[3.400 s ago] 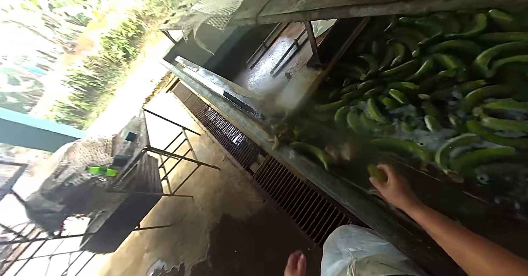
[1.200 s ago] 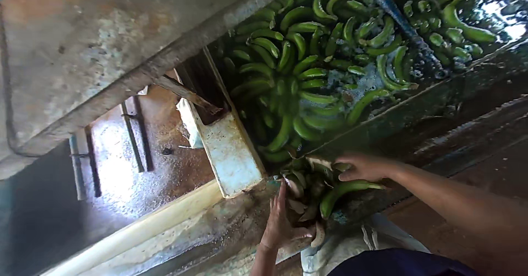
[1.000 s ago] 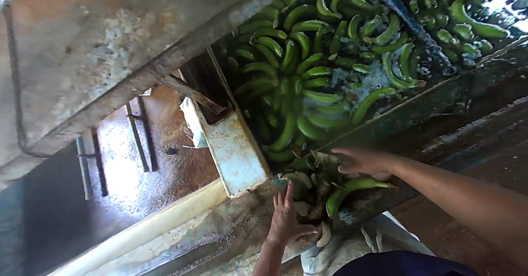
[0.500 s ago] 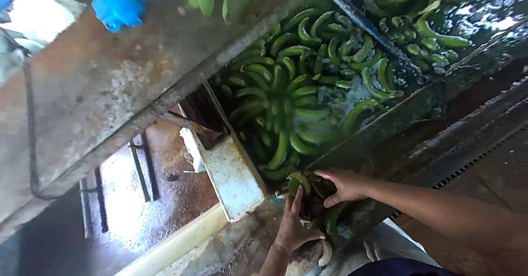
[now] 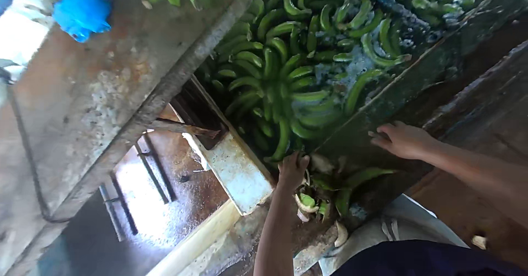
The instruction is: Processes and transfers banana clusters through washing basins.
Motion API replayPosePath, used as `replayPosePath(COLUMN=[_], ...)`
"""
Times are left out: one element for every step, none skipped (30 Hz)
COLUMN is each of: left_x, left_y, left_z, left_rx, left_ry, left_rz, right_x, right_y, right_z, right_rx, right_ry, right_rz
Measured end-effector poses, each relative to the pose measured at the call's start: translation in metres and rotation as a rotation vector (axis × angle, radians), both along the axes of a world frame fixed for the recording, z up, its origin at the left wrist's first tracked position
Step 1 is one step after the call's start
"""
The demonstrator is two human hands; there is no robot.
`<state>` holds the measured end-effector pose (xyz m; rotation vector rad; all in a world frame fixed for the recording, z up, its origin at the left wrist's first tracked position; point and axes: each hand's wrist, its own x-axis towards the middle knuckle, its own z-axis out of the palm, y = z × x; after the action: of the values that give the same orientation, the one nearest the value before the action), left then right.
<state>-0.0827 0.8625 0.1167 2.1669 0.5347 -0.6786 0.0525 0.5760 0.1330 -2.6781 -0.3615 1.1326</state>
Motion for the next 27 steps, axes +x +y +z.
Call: replayPosePath(left_x=[0.005, 0.008, 0.008, 0.006, 0.003, -0.003, -0.010, -0.018, -0.027, -0.036, -0.045, -0.054, -0.063, -0.071, -0.079, -0.086, -0.093, -0.099, -0.106, -0.113, -0.121, -0.129, -0.136, -0.141, -0.142, -0.143, -0.142], left_y=[-0.006, -0.012, -0.017, -0.021, -0.023, -0.024, -0.025, -0.026, -0.027, -0.029, -0.032, -0.036, -0.039, -0.042, -0.043, -0.043, -0.043, -0.043, -0.043, -0.043, -0.042, -0.040, -0.039, -0.040, -0.043, -0.048, -0.055], left_z=[-0.004, -0.006, -0.006, -0.003, 0.001, 0.004, 0.007, 0.010, 0.014, 0.018, 0.022, 0.024, 0.026, 0.027, 0.028, 0.027, 0.027, 0.028, 0.027, 0.025, 0.023, 0.022, 0.024, 0.026, 0.028, 0.024, 0.019], left_rx=[-0.026, -0.036, -0.048, -0.067, -0.092, -0.128, -0.184, -0.246, -0.306, -0.353, -0.396, -0.414, -0.406, -0.369, -0.314, -0.257, -0.213, -0.185, -0.156, -0.111, -0.068, -0.053, -0.053, -0.056, -0.050, -0.019, 0.021], left_ry=[0.011, 0.007, -0.005, -0.027, -0.066, -0.128, -0.198, -0.259, -0.312, -0.372, -0.425, -0.477, -0.530, -0.577, -0.622, -0.667, -0.700, -0.725, -0.759, -0.791, -0.790, -0.756, -0.688, -0.597, -0.476, -0.372, -0.287], left_rz=[-0.011, -0.021, -0.026, -0.033, -0.045, -0.051, -0.061, -0.087, -0.124, -0.161, -0.191, -0.227, -0.259, -0.279, -0.290, -0.291, -0.276, -0.246, -0.201, -0.146, -0.076, 0.009, 0.093, 0.170, 0.227, 0.237, 0.207], right_x=[-0.001, -0.004, -0.008, -0.012, -0.016, -0.019, -0.022, -0.023, -0.024, -0.025, -0.026, -0.026, -0.025, -0.022, -0.018, -0.014, -0.012, -0.012, -0.016, -0.021, -0.026, -0.031, -0.033, -0.033, -0.031, -0.029, -0.025], right_y=[0.001, 0.004, 0.009, 0.014, 0.018, 0.021, 0.023, 0.025, 0.029, 0.034, 0.039, 0.043, 0.048, 0.053, 0.060, 0.067, 0.074, 0.079, 0.081, 0.083, 0.086, 0.087, 0.087, 0.086, 0.085, 0.083, 0.082], right_z=[-0.004, -0.006, -0.007, -0.007, -0.008, -0.011, -0.014, -0.017, -0.019, -0.019, -0.019, -0.016, -0.012, -0.006, 0.001, 0.008, 0.013, 0.012, 0.007, 0.000, -0.005, -0.009, -0.010, -0.010, -0.009, -0.009, -0.009], right_rx=[-0.043, -0.045, -0.009, 0.051, 0.118, 0.192, 0.272, 0.341, 0.395, 0.433, 0.450, 0.447, 0.436, 0.431, 0.406, 0.355, 0.289, 0.222, 0.175, 0.141, 0.111, 0.100, 0.109, 0.121, 0.131, 0.140, 0.137], right_ry=[0.055, 0.090, 0.117, 0.131, 0.118, 0.094, 0.090, 0.104, 0.137, 0.167, 0.197, 0.228, 0.265, 0.308, 0.360, 0.407, 0.430, 0.422, 0.394, 0.370, 0.358, 0.342, 0.325, 0.310, 0.295, 0.284, 0.281], right_rz=[-0.039, -0.062, -0.083, -0.099, -0.090, -0.065, -0.024, 0.029, 0.084, 0.132, 0.174, 0.199, 0.205, 0.197, 0.198, 0.222, 0.272, 0.342, 0.412, 0.467, 0.510, 0.536, 0.549, 0.565, 0.581, 0.592, 0.602])
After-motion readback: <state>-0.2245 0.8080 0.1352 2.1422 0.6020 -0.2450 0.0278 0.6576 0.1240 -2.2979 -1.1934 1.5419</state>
